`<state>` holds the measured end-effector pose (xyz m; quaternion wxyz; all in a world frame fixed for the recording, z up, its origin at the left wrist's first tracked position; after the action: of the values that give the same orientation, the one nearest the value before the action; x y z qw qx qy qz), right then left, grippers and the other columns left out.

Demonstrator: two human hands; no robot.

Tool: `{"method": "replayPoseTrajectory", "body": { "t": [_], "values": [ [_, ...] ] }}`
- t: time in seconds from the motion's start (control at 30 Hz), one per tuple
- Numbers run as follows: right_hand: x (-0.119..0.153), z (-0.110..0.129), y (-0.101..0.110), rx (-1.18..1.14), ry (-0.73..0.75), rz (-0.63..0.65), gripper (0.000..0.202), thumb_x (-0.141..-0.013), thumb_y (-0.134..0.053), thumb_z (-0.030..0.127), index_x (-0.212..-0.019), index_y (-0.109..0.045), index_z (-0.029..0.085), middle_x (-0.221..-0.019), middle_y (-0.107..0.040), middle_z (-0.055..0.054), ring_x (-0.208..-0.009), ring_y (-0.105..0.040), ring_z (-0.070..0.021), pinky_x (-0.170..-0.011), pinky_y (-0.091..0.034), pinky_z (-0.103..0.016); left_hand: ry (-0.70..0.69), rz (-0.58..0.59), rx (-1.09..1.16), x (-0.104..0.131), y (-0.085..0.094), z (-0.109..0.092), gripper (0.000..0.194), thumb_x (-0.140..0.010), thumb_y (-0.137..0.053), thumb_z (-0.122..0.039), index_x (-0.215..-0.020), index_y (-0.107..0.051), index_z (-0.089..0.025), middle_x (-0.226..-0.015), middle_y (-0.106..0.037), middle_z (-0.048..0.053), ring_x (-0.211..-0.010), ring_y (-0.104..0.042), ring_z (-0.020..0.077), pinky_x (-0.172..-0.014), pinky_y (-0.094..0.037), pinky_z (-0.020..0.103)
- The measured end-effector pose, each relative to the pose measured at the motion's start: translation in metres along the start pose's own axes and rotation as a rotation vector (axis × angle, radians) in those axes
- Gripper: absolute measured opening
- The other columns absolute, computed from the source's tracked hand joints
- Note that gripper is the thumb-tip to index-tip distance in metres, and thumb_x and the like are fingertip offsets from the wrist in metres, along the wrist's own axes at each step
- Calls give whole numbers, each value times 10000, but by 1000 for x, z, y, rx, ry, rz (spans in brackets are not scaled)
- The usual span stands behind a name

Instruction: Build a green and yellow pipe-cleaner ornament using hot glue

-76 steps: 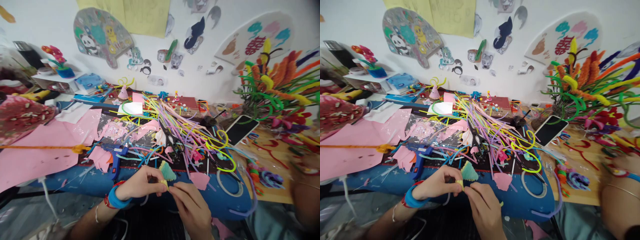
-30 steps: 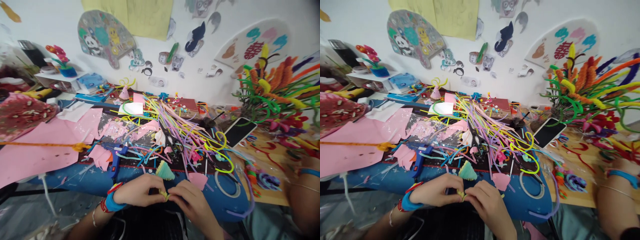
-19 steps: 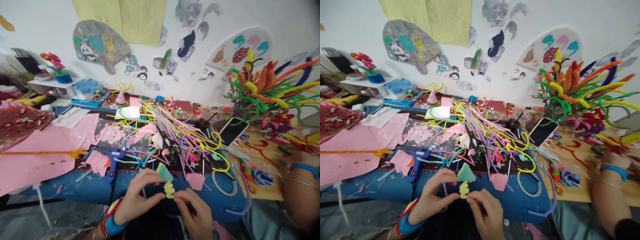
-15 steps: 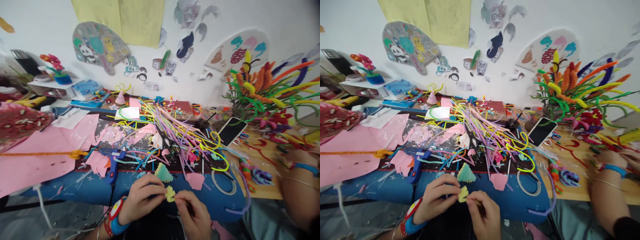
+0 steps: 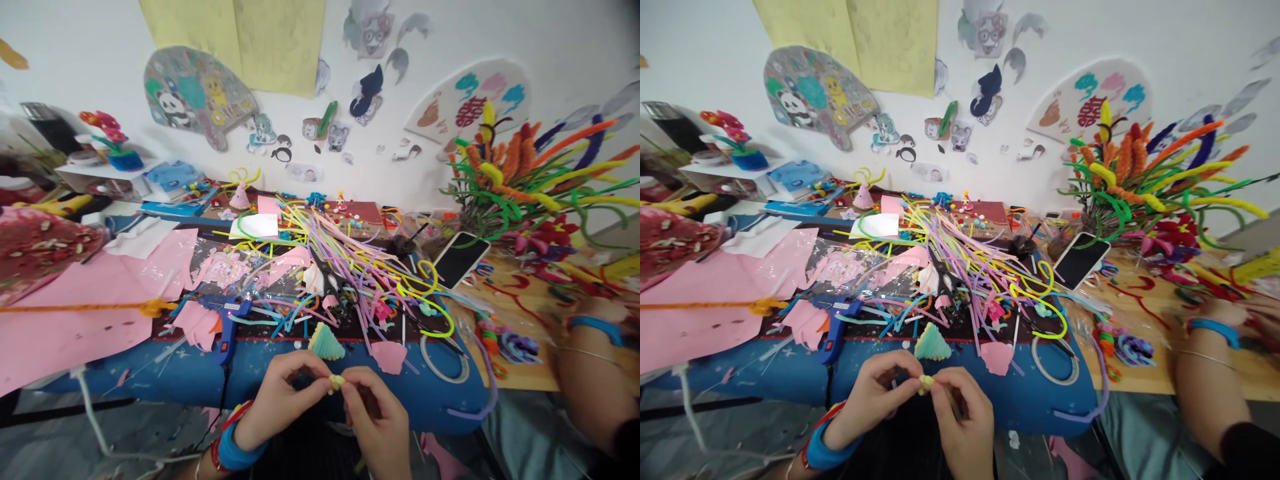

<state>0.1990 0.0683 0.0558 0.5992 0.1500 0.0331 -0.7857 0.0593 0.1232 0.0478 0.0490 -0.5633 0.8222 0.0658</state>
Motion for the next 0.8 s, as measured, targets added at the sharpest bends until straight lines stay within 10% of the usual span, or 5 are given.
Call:
{"method": "replayPoseTrajectory", "body": {
  "t": [0.5,0.8],
  "values": [
    [6,-44,10,-261,-349,-186,139,-754,-770,298,-859,-766,206,-716,-750,-38,-595,-693,-163,-585,-586,-249,235,-29,443,-1,-14,30,128,-678,-846,-245,-747,-770,-169,-686,-748,19,-628,-681,128,-624,-524,195],
    [3,-38,-8,-429,-369,-77,107,-781,-750,297,-740,-757,198,-714,-712,-17,-605,-656,-121,-577,-552,-199,216,-110,397,-1,-8,31,133,-703,-823,-259,-690,-757,-145,-659,-722,27,-591,-663,126,-591,-527,202]
  ]
}}
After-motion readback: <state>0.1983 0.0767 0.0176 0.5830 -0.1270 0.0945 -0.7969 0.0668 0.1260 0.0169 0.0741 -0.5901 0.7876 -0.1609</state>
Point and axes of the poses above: each hand's wrist, its own x-axis away from the middle knuckle, its own y-axis out of the back of the hand, z = x × y, the point moved 8 cm from there along -x, towards the middle knuckle
